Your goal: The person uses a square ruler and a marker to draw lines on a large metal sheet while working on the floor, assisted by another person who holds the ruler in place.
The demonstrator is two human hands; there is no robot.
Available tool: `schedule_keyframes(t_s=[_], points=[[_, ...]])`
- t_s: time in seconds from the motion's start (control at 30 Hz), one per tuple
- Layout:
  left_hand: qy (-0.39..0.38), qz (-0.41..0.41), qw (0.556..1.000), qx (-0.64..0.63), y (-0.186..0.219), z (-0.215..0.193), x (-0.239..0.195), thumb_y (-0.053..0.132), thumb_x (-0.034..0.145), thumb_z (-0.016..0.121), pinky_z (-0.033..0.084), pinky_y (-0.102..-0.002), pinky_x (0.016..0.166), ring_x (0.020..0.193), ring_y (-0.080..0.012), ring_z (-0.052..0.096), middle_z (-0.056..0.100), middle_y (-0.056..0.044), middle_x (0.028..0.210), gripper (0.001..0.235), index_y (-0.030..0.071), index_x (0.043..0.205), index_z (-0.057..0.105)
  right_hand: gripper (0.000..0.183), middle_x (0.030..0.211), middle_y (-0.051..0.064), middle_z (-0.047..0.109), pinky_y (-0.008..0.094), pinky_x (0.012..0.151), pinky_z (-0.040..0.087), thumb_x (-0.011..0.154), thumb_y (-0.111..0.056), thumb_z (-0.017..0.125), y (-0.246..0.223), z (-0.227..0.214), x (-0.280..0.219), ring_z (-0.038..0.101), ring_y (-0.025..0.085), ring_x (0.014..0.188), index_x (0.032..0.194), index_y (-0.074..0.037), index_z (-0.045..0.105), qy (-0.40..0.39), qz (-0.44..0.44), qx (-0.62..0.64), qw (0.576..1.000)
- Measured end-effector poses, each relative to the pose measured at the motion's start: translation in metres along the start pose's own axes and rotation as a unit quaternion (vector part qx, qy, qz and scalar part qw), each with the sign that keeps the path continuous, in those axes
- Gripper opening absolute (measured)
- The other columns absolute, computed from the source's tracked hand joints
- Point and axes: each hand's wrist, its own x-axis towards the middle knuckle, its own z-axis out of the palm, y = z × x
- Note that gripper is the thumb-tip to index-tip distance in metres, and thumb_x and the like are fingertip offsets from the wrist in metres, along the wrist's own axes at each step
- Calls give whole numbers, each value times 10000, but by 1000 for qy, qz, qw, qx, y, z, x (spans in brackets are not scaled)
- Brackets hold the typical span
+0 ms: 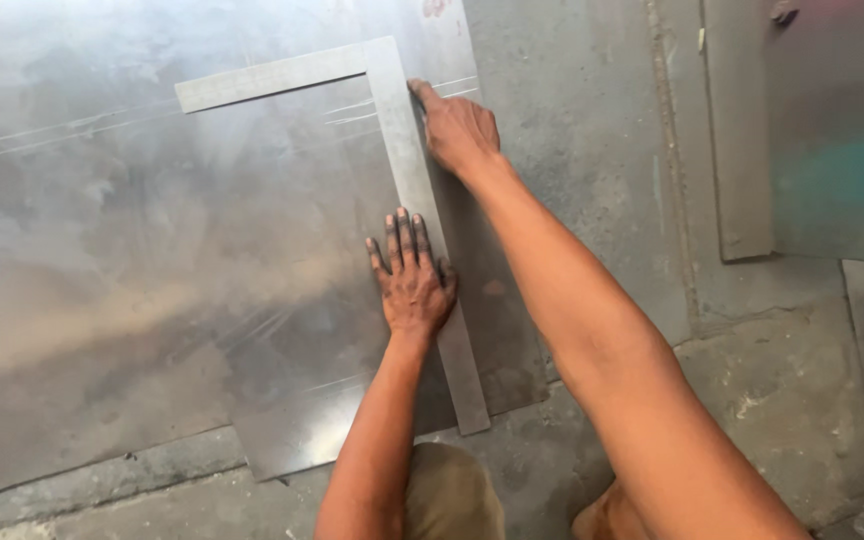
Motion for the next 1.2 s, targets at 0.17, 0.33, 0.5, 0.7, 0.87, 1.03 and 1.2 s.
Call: schedule_keyframes(t_s=[0.17,0.33,0.5,0.7,0.87,1.03,1.2], points=[[1,14,1000,-12,-4,5,2,345,972,512,86,-622,1278,1590,-341,175,239,-196,1696,748,-23,1598,332,507,1008,232,729,560,793,542,946,-125,587,3,20,-99,689,467,904,1448,-198,573,8,10,85,996],[20,15,1000,-5,-3,6,-4,285,964,501,83,-621,1272,1582,-351,187,237,-197,1694,728,-25,1600,330,688,808,195,700,506,667,526,943,-134,645,-31,9,-392,672,379,699,1569,-318,428,-122,123,95,980],[35,16,999,-2,-2,8,-6,257,977,501,82,-604,1288,1591,-344,193,238,-190,1704,707,-24,1604,335,667,733,138,682,470,533,501,905,-156,642,-26,-13,-434,650,343,588,1534,-292,468,-46,53,41,997],[66,31,997,2,-5,14,-10,235,994,514,82,-602,1295,1594,-348,198,232,-200,1712,702,-44,1613,336,602,751,140,690,473,598,495,946,-147,650,-11,9,-302,644,353,648,1519,-258,501,3,17,15,1000],[57,31,998,5,-4,12,-12,273,1041,510,60,-595,1302,1608,-339,178,215,-196,1726,693,-38,1630,316,703,696,143,639,476,588,490,902,-88,670,-31,18,-423,623,331,606,1561,-225,466,-25,56,63,996],[1,19,999,-36,0,-9,-10,444,1016,539,-2,-619,1251,1573,-367,120,180,-220,1690,817,-56,1607,278,590,703,117,639,436,645,514,914,-130,659,-40,14,-498,620,323,615,1485,-224,542,-1,99,66,993],[-19,11,1000,-8,-6,-21,-17,447,1008,546,-22,-617,1262,1594,-350,114,175,-199,1716,822,-19,1629,276,268,1080,117,703,393,818,549,1048,-173,605,-47,42,-485,704,294,962,1309,-113,595,122,189,209,952]])
